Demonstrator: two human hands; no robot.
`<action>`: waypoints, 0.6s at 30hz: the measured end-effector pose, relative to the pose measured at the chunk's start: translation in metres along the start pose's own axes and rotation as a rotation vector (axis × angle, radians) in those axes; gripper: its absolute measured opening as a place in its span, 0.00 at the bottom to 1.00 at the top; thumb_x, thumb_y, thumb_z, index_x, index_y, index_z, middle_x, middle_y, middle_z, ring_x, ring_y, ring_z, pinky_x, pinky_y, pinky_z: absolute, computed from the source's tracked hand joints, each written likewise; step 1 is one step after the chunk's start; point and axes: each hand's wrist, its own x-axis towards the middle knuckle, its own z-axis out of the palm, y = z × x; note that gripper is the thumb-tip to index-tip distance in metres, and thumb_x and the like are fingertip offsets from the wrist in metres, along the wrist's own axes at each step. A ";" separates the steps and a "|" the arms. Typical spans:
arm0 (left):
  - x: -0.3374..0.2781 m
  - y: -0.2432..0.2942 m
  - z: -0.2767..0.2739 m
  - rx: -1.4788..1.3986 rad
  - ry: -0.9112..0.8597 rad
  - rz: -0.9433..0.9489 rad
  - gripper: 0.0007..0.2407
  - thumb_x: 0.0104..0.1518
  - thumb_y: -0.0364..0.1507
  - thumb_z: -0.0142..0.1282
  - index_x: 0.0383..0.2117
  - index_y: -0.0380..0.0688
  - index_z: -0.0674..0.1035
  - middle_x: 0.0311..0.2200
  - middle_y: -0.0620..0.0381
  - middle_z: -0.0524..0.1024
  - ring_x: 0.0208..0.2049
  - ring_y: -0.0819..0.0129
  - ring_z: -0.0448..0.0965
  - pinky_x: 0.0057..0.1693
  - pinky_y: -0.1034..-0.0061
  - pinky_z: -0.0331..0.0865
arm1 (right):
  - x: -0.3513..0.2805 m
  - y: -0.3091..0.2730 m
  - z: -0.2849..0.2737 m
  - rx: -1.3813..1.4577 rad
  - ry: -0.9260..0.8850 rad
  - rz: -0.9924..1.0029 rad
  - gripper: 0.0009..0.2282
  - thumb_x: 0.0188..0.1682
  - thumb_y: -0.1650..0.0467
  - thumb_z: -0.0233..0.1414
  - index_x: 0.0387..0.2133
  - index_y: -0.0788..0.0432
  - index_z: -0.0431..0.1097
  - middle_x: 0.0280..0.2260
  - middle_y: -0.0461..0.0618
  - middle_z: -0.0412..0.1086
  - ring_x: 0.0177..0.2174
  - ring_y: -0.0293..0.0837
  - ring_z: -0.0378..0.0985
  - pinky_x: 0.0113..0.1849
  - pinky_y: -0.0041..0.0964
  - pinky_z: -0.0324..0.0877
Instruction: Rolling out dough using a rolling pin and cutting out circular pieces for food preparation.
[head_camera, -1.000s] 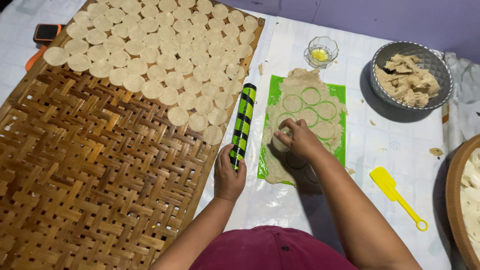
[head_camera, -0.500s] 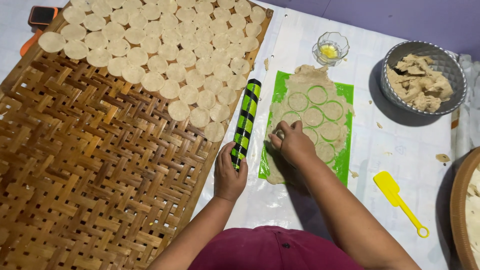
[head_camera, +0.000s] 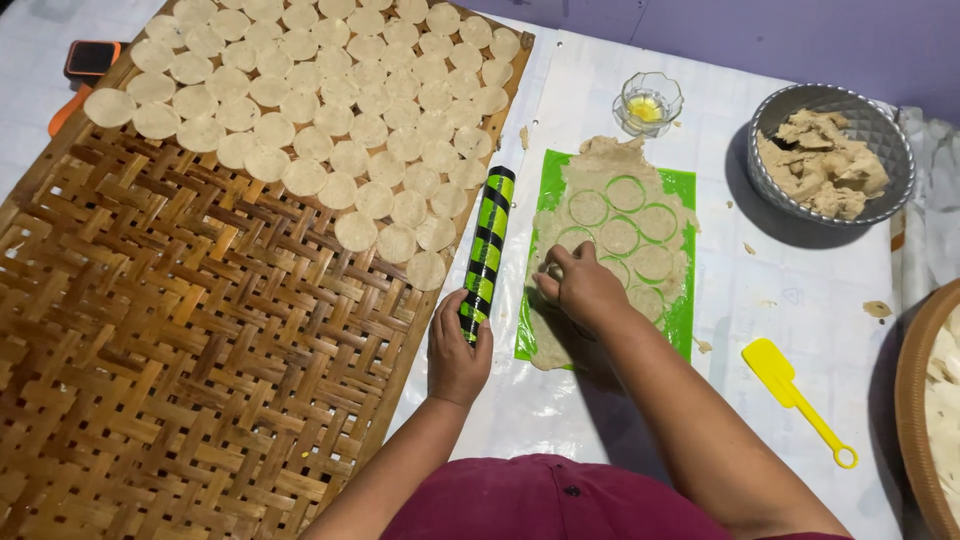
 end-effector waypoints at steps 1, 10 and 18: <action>-0.001 0.002 0.000 -0.001 -0.002 0.001 0.19 0.59 0.29 0.53 0.56 0.39 0.68 0.54 0.47 0.69 0.56 0.49 0.73 0.60 0.58 0.67 | -0.004 0.001 -0.002 0.000 0.001 0.002 0.17 0.52 0.51 0.46 0.47 0.42 0.62 0.53 0.60 0.59 0.43 0.77 0.76 0.47 0.67 0.73; -0.001 0.000 0.000 -0.007 -0.002 0.013 0.19 0.59 0.30 0.52 0.56 0.40 0.68 0.54 0.48 0.69 0.56 0.49 0.73 0.60 0.58 0.68 | 0.006 0.015 -0.001 0.033 -0.003 -0.022 0.16 0.51 0.52 0.48 0.47 0.41 0.63 0.53 0.60 0.59 0.45 0.77 0.75 0.49 0.64 0.73; 0.001 -0.004 0.005 0.000 -0.008 -0.024 0.20 0.57 0.30 0.53 0.56 0.41 0.69 0.54 0.49 0.69 0.56 0.50 0.73 0.60 0.59 0.68 | -0.044 0.116 -0.075 0.238 0.533 0.387 0.17 0.59 0.54 0.48 0.53 0.50 0.64 0.52 0.68 0.56 0.46 0.81 0.72 0.47 0.72 0.68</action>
